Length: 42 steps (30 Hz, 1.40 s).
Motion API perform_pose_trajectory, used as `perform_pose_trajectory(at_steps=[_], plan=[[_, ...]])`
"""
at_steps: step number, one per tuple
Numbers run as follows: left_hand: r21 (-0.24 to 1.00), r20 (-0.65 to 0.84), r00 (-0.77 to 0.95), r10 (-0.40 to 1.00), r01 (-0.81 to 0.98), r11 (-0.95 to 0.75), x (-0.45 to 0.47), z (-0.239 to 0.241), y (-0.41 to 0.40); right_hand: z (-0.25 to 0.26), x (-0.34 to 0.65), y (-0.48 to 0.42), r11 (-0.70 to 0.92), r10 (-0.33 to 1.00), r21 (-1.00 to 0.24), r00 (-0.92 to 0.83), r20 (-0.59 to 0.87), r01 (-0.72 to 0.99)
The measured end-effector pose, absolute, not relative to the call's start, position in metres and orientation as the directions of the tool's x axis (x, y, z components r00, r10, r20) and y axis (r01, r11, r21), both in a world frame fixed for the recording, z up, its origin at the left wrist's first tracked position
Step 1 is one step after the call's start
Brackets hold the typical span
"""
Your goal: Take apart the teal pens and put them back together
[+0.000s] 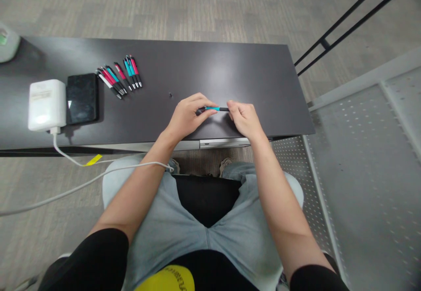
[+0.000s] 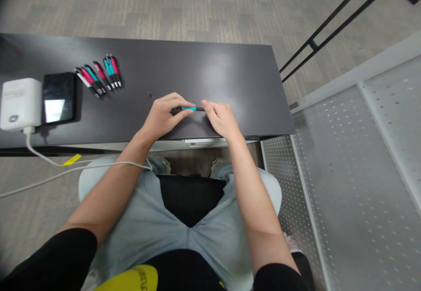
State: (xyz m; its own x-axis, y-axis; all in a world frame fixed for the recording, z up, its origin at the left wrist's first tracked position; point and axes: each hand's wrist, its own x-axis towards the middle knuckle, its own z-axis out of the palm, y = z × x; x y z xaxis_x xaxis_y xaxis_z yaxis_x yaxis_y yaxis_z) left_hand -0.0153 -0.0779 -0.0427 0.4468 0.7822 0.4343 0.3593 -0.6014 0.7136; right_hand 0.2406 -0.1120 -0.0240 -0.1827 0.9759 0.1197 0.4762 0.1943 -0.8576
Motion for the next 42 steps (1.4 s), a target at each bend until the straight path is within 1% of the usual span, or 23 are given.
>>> perform_pose_trajectory(at_steps=[5, 10, 14, 20, 25, 29, 34, 39, 42], plan=[[0.715, 0.461, 0.421, 0.781, 0.344, -0.608, -0.015, -0.043, -0.078, -0.026, 0.242, -0.112, 0.206, 0.976, -0.886, -0.159, 0.152, 0.416], [0.736, 0.411, 0.417, 0.811, 0.373, -0.565, -0.012, -0.041, -0.079, -0.028, 0.243, -0.111, 0.175, 0.980, -0.877, -0.167, 0.111, 0.447], [0.747, 0.395, 0.410, 0.822, 0.378, -0.547, -0.011, -0.040, -0.079, -0.026, 0.242, -0.111, 0.200, 0.977, -0.884, -0.151, 0.149, 0.422], [0.746, 0.386, 0.420, 0.821, 0.381, -0.545, -0.012, -0.042, -0.077, -0.025, 0.242, -0.108, 0.206, 0.971, -0.845, -0.207, 0.116, 0.494], [0.716, 0.443, 0.404, 0.801, 0.378, -0.587, -0.012, -0.044, -0.080, -0.024, 0.241, -0.108, 0.200, 0.972, -0.848, -0.212, 0.106, 0.491], [0.665, 0.460, 0.391, 0.797, 0.443, -0.601, -0.011, -0.044, -0.084, -0.022, 0.240, -0.110, 0.174, 0.977, -0.862, -0.194, 0.090, 0.476], [0.601, 0.526, 0.357, 0.772, 0.487, -0.634, -0.013, -0.044, -0.088, -0.021, 0.235, -0.109, 0.183, 0.976, -0.873, -0.192, 0.105, 0.451], [0.603, 0.501, 0.315, 0.806, 0.541, -0.587, -0.023, -0.040, -0.088, -0.021, 0.218, -0.104, 0.159, 0.984, -0.887, -0.139, 0.108, 0.433], [0.624, 0.531, 0.225, 0.817, 0.550, -0.556, -0.040, -0.036, -0.085, -0.021, 0.205, -0.097, 0.167, 0.982, -0.900, -0.151, 0.114, 0.402]])
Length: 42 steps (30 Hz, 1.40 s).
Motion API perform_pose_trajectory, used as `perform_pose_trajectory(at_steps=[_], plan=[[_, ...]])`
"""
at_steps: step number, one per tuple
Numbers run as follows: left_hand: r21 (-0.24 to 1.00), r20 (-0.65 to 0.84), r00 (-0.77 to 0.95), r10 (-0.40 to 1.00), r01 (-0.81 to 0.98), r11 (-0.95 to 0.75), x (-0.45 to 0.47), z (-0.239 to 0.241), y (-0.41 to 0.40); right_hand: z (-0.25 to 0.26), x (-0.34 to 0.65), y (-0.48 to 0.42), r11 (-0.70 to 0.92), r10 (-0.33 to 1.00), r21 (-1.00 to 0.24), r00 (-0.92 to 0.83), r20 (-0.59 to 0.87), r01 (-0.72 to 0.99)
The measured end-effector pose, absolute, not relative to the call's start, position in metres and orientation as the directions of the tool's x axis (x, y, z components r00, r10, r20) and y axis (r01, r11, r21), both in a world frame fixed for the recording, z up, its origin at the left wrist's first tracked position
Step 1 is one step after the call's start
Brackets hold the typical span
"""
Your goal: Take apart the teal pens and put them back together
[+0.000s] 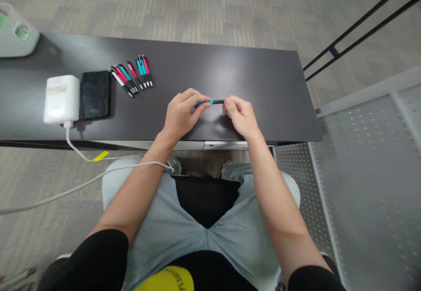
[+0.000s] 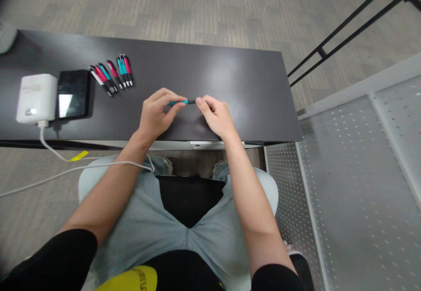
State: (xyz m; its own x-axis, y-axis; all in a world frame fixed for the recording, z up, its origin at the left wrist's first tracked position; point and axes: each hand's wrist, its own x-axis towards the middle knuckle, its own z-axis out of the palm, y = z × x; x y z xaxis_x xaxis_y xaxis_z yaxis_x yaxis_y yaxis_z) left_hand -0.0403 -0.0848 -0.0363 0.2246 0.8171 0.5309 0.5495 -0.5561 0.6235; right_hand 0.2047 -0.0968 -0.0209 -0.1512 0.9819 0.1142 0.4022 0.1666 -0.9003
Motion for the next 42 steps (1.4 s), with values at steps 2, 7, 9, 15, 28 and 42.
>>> perform_pose_trajectory(at_steps=[2, 7, 9, 15, 28, 42], plan=[[0.628, 0.580, 0.135, 0.803, 0.554, -0.547, -0.058, -0.035, -0.082, -0.022, 0.195, -0.091, 0.186, 0.977, -0.901, -0.173, 0.126, 0.391], [0.636, 0.619, -0.019, 0.785, 0.597, -0.488, -0.109, -0.036, -0.078, -0.027, 0.165, -0.080, 0.328, 0.935, -0.814, -0.285, 0.210, 0.479], [0.648, 0.615, -0.035, 0.788, 0.592, -0.480, -0.124, -0.038, -0.078, -0.029, 0.150, -0.079, 0.407, 0.901, -0.741, -0.369, 0.229, 0.534], [0.678, 0.600, -0.085, 0.795, 0.582, -0.450, -0.146, -0.044, -0.081, -0.036, 0.114, -0.075, 0.490, 0.865, -0.551, -0.455, 0.211, 0.676], [0.698, 0.520, 0.041, 0.853, 0.555, -0.452, -0.138, -0.042, -0.081, -0.039, 0.140, -0.054, 0.322, 0.945, -0.839, -0.100, 0.310, 0.439], [0.723, 0.443, 0.273, 0.854, 0.455, -0.520, -0.066, -0.033, -0.075, -0.045, 0.209, -0.068, 0.221, 0.970, -0.952, 0.059, 0.238, 0.211]])
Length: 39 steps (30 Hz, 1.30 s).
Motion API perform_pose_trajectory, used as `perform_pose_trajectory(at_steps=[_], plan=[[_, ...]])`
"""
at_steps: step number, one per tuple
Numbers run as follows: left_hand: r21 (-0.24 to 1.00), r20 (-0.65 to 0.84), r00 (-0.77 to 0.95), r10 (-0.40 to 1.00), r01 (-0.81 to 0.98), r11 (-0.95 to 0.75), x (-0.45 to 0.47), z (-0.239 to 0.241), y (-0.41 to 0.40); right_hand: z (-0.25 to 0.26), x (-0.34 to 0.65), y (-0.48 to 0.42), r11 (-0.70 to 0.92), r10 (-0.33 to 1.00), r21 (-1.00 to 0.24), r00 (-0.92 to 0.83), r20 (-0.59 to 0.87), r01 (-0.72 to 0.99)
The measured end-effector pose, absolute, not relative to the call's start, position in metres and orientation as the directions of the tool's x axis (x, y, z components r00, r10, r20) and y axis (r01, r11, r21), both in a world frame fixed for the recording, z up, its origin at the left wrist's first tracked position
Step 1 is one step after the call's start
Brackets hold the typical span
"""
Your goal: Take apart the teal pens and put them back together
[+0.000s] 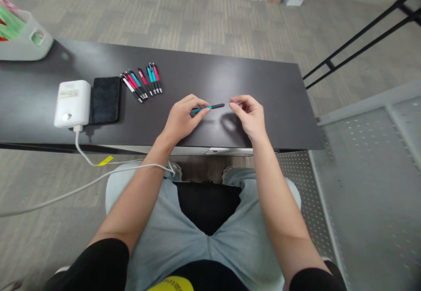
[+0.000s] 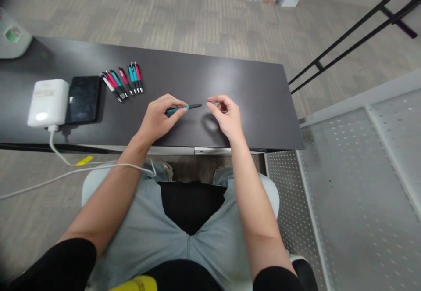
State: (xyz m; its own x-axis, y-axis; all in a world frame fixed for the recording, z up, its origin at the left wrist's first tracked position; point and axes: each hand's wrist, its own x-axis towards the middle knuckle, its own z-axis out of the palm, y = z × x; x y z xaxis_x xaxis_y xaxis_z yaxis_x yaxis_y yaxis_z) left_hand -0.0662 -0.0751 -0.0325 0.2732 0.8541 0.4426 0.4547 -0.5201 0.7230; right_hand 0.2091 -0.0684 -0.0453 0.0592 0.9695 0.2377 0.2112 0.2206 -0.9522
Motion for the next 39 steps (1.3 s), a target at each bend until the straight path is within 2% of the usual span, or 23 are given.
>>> perform_pose_trajectory(at_steps=[9, 15, 23, 29, 39], plan=[[0.724, 0.444, 0.366, 0.818, 0.392, -0.568, -0.027, -0.045, -0.068, -0.046, 0.244, -0.084, 0.174, 0.978, -0.977, 0.097, 0.187, 0.123], [0.706, 0.411, 0.416, 0.811, 0.419, -0.572, -0.021, -0.048, -0.067, -0.045, 0.252, -0.094, 0.106, 0.994, -0.993, 0.032, 0.107, 0.046], [0.715, 0.453, 0.391, 0.801, 0.378, -0.589, -0.018, -0.046, -0.067, -0.036, 0.251, -0.101, 0.039, 0.999, -0.999, -0.037, 0.040, -0.015], [0.728, 0.413, 0.388, 0.824, 0.402, -0.555, -0.018, -0.044, -0.068, -0.036, 0.250, -0.101, 0.050, 0.998, -0.999, -0.034, 0.050, -0.007], [0.726, 0.429, 0.368, 0.825, 0.404, -0.557, -0.027, -0.040, -0.071, -0.033, 0.239, -0.098, 0.050, 0.996, -0.999, -0.068, 0.051, -0.022]])
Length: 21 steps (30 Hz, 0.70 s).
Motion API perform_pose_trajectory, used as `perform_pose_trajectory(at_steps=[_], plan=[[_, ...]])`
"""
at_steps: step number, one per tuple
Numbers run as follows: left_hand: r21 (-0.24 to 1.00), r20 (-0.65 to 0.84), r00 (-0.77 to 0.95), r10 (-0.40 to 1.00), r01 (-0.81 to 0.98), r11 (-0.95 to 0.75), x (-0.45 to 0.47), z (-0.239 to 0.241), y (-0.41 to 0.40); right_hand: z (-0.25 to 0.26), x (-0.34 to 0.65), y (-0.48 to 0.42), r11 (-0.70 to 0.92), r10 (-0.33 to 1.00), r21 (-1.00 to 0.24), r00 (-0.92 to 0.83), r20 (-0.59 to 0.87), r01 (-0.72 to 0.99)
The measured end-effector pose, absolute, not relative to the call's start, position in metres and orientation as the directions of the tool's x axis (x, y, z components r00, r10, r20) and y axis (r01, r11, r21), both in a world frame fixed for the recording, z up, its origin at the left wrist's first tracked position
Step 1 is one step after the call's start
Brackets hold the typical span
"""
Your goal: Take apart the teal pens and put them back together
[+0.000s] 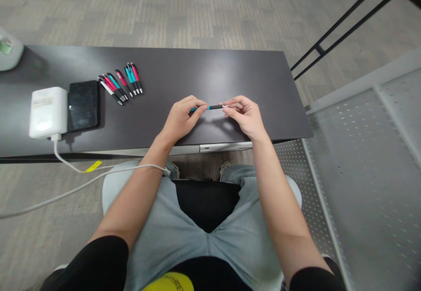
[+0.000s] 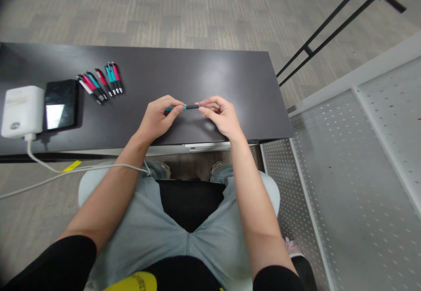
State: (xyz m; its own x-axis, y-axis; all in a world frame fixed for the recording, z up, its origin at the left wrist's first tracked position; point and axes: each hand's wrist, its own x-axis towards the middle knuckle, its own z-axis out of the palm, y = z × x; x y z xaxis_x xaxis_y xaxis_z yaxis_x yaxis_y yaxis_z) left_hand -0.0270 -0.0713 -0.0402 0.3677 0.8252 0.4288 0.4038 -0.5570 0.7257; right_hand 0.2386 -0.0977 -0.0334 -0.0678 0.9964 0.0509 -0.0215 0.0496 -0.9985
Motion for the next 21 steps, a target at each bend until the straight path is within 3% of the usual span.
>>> perform_pose_trajectory(at_steps=[12, 21], plan=[[0.718, 0.372, 0.424, 0.826, 0.432, -0.546, -0.0311, -0.0339, -0.0740, -0.0328, 0.2346, -0.1005, 0.153, 0.987, -0.904, -0.108, 0.120, 0.399], [0.694, 0.386, 0.427, 0.818, 0.450, -0.562, -0.0289, -0.0421, -0.0736, -0.0348, 0.2331, -0.0995, 0.182, 0.976, -0.907, -0.180, 0.121, 0.380]])
